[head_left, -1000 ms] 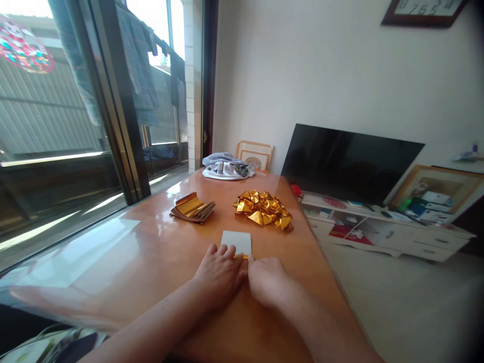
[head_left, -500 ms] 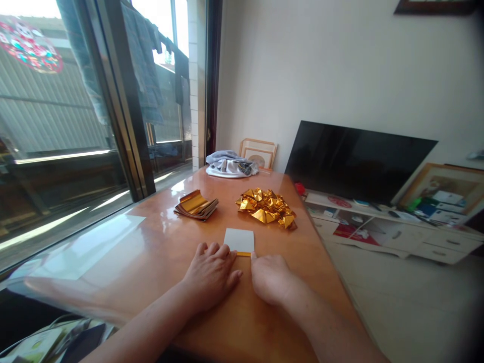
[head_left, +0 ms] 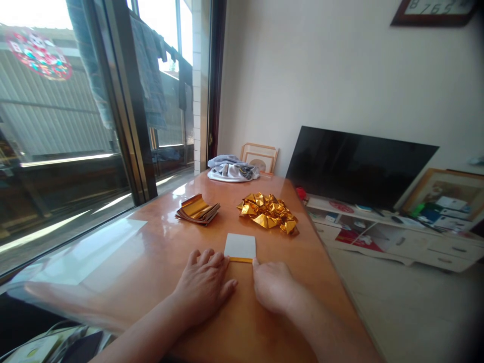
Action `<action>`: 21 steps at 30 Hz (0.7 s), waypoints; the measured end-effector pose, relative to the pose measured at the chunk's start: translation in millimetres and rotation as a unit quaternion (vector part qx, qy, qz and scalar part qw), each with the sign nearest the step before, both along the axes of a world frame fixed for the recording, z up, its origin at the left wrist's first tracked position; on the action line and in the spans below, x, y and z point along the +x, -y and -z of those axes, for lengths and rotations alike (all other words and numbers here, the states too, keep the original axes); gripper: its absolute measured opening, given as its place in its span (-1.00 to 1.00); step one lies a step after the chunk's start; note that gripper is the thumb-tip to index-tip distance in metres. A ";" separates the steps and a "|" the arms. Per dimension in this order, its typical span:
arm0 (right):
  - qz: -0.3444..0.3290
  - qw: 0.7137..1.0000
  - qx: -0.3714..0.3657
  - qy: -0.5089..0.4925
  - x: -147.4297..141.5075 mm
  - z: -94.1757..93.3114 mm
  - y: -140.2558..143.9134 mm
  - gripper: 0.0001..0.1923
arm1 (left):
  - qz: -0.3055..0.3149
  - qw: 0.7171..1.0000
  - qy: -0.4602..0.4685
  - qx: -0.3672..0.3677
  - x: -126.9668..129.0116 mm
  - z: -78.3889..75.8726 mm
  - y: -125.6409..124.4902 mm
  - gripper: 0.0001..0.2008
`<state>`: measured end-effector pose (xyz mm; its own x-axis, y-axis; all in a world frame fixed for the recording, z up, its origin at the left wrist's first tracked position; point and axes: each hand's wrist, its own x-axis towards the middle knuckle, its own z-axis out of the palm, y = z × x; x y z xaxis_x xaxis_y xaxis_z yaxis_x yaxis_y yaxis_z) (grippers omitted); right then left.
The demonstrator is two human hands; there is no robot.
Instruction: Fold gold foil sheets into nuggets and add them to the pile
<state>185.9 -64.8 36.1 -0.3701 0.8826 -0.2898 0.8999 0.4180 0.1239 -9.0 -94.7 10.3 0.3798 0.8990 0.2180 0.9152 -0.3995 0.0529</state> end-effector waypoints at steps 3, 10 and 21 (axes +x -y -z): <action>0.010 1.000 -0.010 -0.007 -2.0 -1.9 -0.5 -0.29 | -0.008 1.000 0.003 0.005 -2.3 -0.4 2.7 -0.48; 0.018 1.000 -0.004 -0.025 -10.2 -13.3 -2.9 -0.27 | -0.028 1.000 0.011 0.001 -3.0 -0.3 6.3 -0.50; -0.002 0.999 -0.005 -0.036 1.1 -3.9 -0.4 -0.32 | -0.044 0.997 0.059 0.013 9.4 -13.2 -12.7 -0.60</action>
<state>187.0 -64.4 40.0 -0.3934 0.8785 -0.2708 0.9050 0.4220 0.0543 0.4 -82.1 23.4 0.2705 0.9210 0.2803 0.9347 -0.3210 0.1527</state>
